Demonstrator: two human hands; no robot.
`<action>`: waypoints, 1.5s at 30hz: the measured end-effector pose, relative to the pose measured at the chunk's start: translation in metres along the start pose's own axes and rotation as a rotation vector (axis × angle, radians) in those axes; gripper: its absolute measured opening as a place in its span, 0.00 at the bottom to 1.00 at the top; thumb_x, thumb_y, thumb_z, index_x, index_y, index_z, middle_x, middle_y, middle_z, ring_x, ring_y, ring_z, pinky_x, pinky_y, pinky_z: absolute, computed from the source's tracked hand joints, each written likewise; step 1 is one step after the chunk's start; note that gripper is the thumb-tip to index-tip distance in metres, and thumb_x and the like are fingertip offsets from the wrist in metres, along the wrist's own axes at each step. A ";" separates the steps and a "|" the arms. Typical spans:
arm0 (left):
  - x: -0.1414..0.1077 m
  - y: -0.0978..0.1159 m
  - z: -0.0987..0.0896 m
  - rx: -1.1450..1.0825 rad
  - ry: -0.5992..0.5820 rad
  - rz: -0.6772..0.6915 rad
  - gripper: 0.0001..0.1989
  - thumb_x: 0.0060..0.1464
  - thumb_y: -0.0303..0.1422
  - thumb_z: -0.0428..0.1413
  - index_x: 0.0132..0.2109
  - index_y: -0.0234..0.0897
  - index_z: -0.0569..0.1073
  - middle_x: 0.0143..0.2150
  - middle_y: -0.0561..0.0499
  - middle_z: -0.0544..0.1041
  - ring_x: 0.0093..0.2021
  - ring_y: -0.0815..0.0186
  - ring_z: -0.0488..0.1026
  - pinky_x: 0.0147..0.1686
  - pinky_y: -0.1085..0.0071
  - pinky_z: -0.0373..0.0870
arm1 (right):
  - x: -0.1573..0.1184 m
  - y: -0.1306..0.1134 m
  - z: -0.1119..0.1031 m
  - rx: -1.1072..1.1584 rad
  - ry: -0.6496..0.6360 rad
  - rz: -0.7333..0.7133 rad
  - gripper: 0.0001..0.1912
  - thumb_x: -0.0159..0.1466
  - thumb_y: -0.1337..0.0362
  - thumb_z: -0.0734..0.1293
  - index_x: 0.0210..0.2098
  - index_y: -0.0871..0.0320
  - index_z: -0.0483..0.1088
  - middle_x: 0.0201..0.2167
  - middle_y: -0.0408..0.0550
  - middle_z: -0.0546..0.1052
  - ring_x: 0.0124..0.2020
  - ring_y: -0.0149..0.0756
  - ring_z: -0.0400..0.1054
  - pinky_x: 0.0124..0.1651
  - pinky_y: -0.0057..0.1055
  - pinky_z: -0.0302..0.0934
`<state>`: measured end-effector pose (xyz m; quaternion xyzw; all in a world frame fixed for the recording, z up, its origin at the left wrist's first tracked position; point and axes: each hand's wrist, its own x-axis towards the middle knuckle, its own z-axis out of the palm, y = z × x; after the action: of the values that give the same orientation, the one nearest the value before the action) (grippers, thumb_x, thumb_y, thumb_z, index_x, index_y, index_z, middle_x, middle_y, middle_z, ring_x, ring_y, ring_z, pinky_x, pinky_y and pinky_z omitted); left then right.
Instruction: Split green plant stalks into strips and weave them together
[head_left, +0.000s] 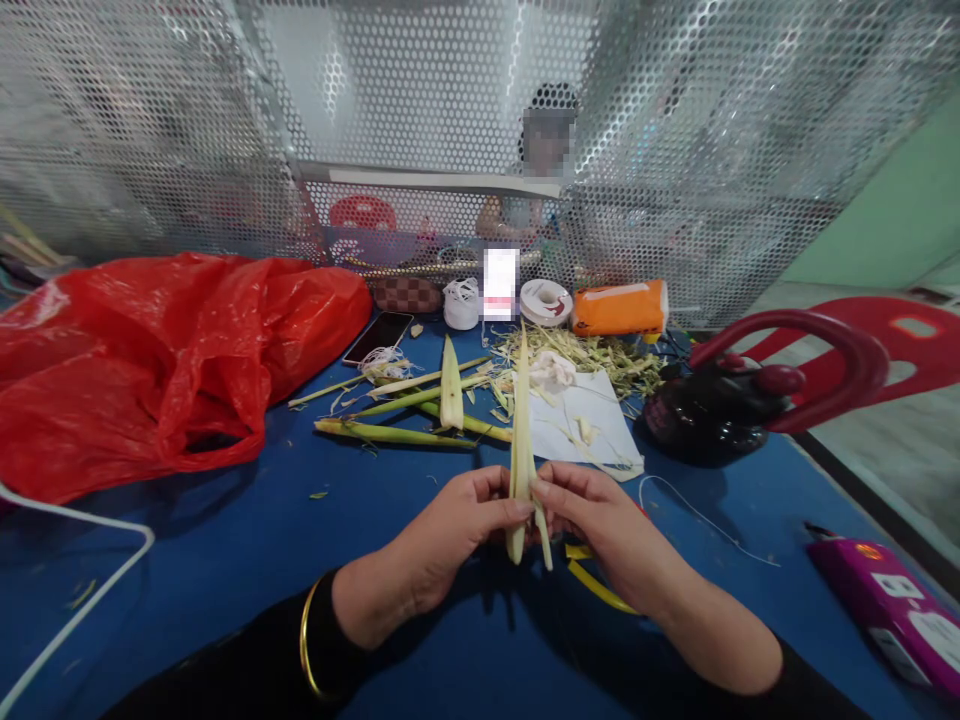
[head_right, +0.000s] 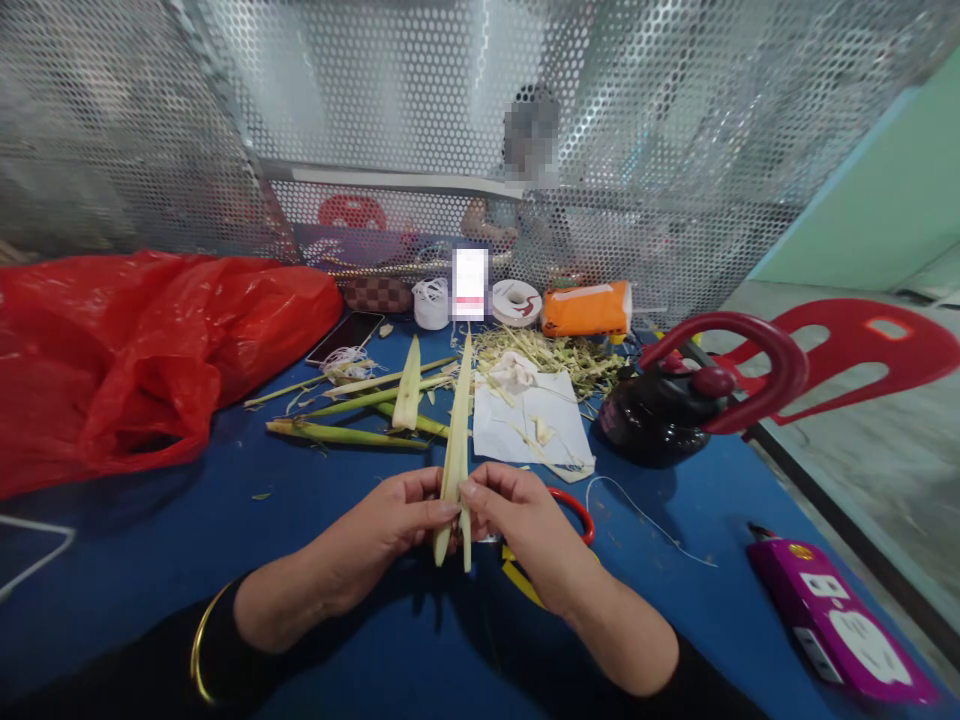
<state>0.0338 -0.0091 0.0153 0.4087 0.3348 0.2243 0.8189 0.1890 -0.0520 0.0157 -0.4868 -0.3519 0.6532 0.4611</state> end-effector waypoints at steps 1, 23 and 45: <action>0.000 0.000 0.000 -0.005 -0.004 0.006 0.14 0.48 0.35 0.63 0.40 0.31 0.73 0.33 0.45 0.78 0.32 0.65 0.74 0.33 0.71 0.69 | 0.000 0.001 0.000 -0.029 0.014 -0.019 0.19 0.52 0.50 0.74 0.25 0.59 0.70 0.20 0.40 0.71 0.22 0.28 0.65 0.29 0.26 0.58; -0.001 0.001 0.000 0.076 0.013 0.009 0.16 0.44 0.35 0.66 0.39 0.31 0.74 0.32 0.48 0.77 0.31 0.69 0.73 0.33 0.75 0.68 | -0.001 0.000 0.000 0.095 0.015 -0.008 0.16 0.52 0.54 0.75 0.27 0.59 0.71 0.20 0.39 0.72 0.20 0.25 0.65 0.29 0.24 0.62; -0.001 0.001 0.000 0.046 0.075 0.024 0.12 0.48 0.36 0.62 0.33 0.33 0.69 0.28 0.50 0.76 0.25 0.70 0.71 0.28 0.75 0.63 | -0.003 0.002 0.002 0.146 -0.039 -0.024 0.14 0.57 0.55 0.72 0.34 0.59 0.70 0.25 0.42 0.75 0.22 0.27 0.70 0.29 0.24 0.64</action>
<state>0.0331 -0.0094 0.0164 0.4227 0.3654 0.2417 0.7934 0.1869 -0.0558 0.0160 -0.4347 -0.3181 0.6811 0.4959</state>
